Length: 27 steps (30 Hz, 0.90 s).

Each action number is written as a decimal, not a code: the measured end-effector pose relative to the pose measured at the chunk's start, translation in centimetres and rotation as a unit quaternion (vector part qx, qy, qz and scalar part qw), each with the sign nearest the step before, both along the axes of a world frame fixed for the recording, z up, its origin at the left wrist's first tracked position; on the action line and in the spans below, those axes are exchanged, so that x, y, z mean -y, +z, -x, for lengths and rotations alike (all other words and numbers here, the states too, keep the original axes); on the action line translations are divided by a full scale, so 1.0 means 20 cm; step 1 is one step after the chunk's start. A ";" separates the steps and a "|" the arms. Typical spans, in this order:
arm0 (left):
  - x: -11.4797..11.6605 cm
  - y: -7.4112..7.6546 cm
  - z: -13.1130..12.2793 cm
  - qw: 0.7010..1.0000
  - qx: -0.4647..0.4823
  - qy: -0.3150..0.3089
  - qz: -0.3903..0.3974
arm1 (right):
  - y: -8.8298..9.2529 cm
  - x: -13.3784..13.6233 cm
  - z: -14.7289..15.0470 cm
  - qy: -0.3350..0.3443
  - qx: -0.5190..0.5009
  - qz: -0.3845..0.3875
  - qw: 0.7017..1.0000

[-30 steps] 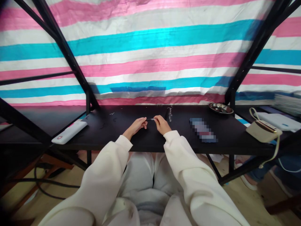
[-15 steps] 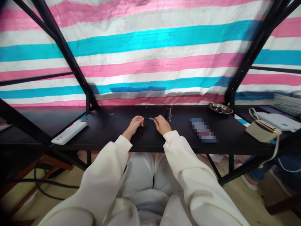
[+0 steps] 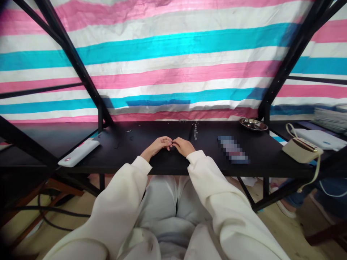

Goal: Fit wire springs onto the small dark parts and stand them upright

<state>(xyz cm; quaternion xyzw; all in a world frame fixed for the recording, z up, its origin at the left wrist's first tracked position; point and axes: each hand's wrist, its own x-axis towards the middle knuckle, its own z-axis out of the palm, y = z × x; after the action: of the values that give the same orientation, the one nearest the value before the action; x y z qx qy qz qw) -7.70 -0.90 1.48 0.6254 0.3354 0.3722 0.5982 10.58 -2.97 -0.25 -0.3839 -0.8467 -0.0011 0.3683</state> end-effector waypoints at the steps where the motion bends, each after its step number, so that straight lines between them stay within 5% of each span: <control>1: 0.00 0.00 0.00 1.000 0.001 -0.007 0.001 | 0.00 0.00 0.00 0.001 0.006 0.008 1.000; 8: 0.00 0.01 0.00 1.000 0.013 -0.015 0.005 | 0.00 -0.02 -0.01 -0.048 0.000 0.053 0.997; 15: -0.02 0.00 0.01 0.995 0.022 0.097 0.008 | 0.01 -0.08 -0.16 -0.340 -0.119 0.142 0.922; 27: -0.02 -0.01 0.00 0.996 0.003 0.094 0.000 | -0.01 -0.13 -0.18 -0.359 -0.075 0.177 0.913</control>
<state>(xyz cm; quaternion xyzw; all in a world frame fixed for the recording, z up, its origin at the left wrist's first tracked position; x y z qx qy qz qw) -7.74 -0.43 1.30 0.5903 0.3907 0.4285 0.5615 14.13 -0.31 -0.44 -0.7200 -0.6078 0.0459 0.3317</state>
